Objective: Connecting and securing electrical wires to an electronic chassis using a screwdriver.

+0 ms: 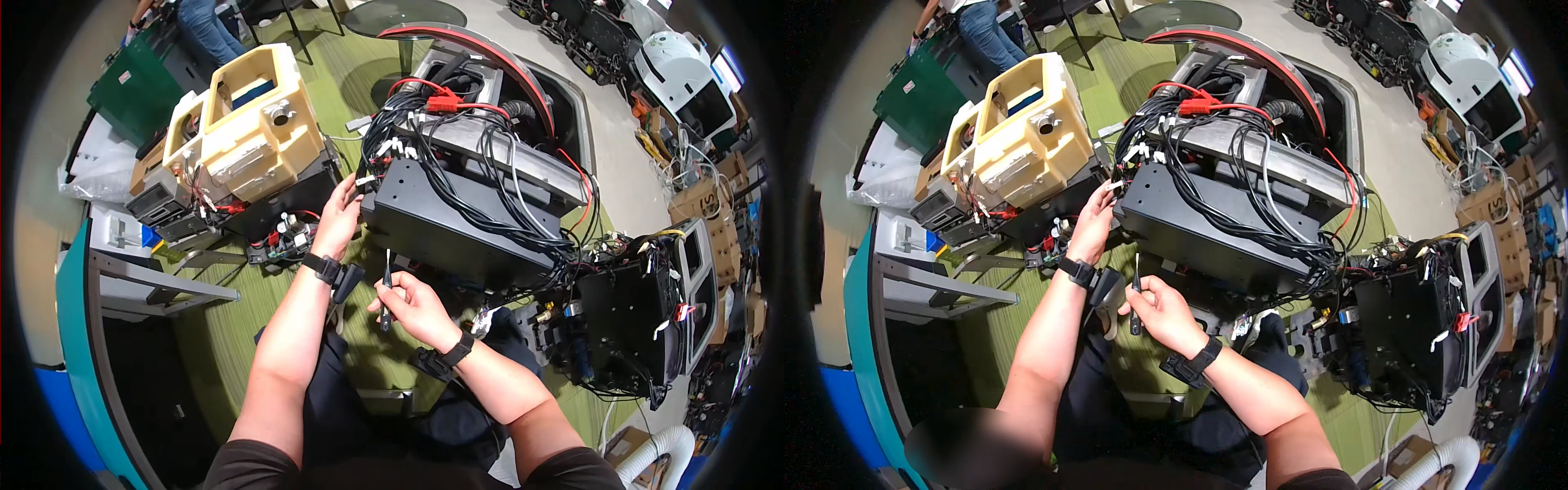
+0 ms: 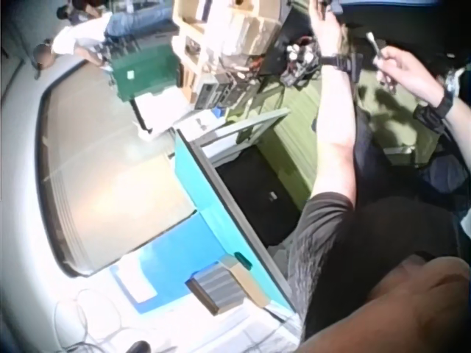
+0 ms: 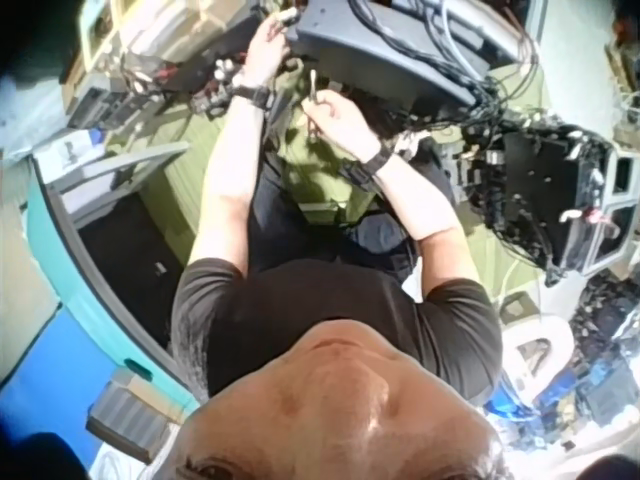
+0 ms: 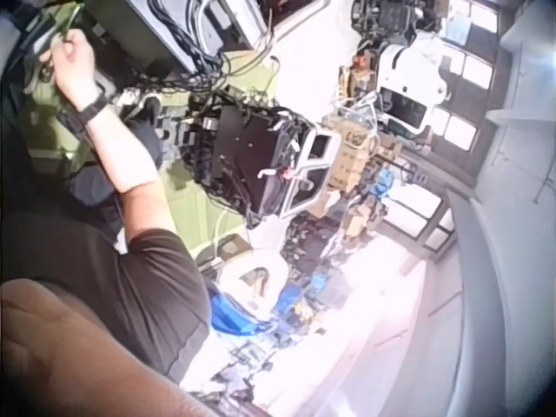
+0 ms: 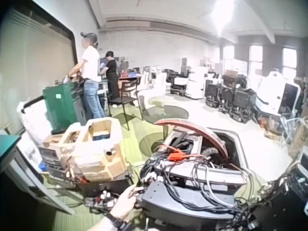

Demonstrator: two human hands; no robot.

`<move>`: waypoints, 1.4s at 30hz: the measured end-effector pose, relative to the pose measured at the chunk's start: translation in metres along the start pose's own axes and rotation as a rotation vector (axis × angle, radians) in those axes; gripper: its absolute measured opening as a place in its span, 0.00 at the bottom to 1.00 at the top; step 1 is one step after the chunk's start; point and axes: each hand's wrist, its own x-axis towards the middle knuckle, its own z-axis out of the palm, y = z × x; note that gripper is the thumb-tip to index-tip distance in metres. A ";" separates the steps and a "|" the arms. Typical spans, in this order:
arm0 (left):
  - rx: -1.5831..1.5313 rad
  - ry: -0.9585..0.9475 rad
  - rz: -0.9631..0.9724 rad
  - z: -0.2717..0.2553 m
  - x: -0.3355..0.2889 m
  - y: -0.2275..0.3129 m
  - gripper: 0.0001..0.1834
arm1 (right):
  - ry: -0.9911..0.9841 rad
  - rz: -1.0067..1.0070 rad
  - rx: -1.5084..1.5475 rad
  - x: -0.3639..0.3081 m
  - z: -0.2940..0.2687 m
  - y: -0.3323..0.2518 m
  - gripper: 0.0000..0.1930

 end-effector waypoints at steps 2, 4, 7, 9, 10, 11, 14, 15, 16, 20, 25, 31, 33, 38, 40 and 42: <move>-0.025 0.022 -0.056 0.002 -0.002 0.001 0.26 | 0.002 -0.008 -0.033 0.000 0.000 -0.002 0.08; 0.004 0.008 -0.048 0.001 -0.001 0.002 0.23 | 0.002 -0.005 -0.018 0.000 -0.001 -0.001 0.08; 0.077 0.036 0.007 0.006 0.000 0.006 0.15 | 0.006 -0.009 -0.010 0.004 -0.003 0.000 0.08; 0.070 0.064 0.002 0.009 0.002 0.006 0.14 | 0.036 -0.006 -0.033 0.005 -0.002 -0.002 0.09; 0.089 0.068 -0.004 0.008 0.003 0.005 0.14 | 0.036 -0.003 -0.043 0.007 -0.001 -0.001 0.09; 0.089 0.069 -0.003 0.008 0.003 0.005 0.14 | 0.034 -0.003 -0.045 0.008 -0.001 0.000 0.09; 0.120 0.137 0.024 0.011 0.001 0.007 0.17 | 0.033 -0.003 -0.063 0.010 0.002 0.000 0.09; 0.120 0.139 0.024 0.013 -0.001 0.009 0.17 | 0.036 0.000 -0.064 0.011 0.003 -0.001 0.09; 0.106 0.190 0.093 0.016 -0.004 0.011 0.17 | 0.039 0.003 -0.066 0.012 0.004 -0.001 0.10; 0.067 0.247 0.265 0.016 -0.009 0.018 0.16 | 0.033 0.004 -0.034 0.015 0.005 0.002 0.10; -0.057 0.170 0.318 0.027 -0.022 0.040 0.13 | 0.033 -0.026 -0.047 0.016 0.005 0.000 0.09; -0.092 0.057 0.244 0.026 -0.025 0.047 0.11 | 0.053 -0.010 -0.043 0.014 0.009 -0.006 0.10; -0.195 0.025 0.180 0.022 -0.023 0.044 0.10 | 0.055 -0.017 -0.035 0.013 0.010 -0.007 0.10; -0.234 0.013 0.095 0.021 -0.024 0.051 0.09 | 0.076 -0.052 -0.022 0.012 0.015 -0.008 0.09; -0.160 0.006 0.117 0.022 -0.022 0.048 0.10 | 0.087 -0.063 -0.016 0.015 0.016 -0.006 0.09; -0.088 -0.018 0.122 0.021 -0.021 0.050 0.11 | 0.095 -0.075 -0.011 0.015 0.018 -0.006 0.09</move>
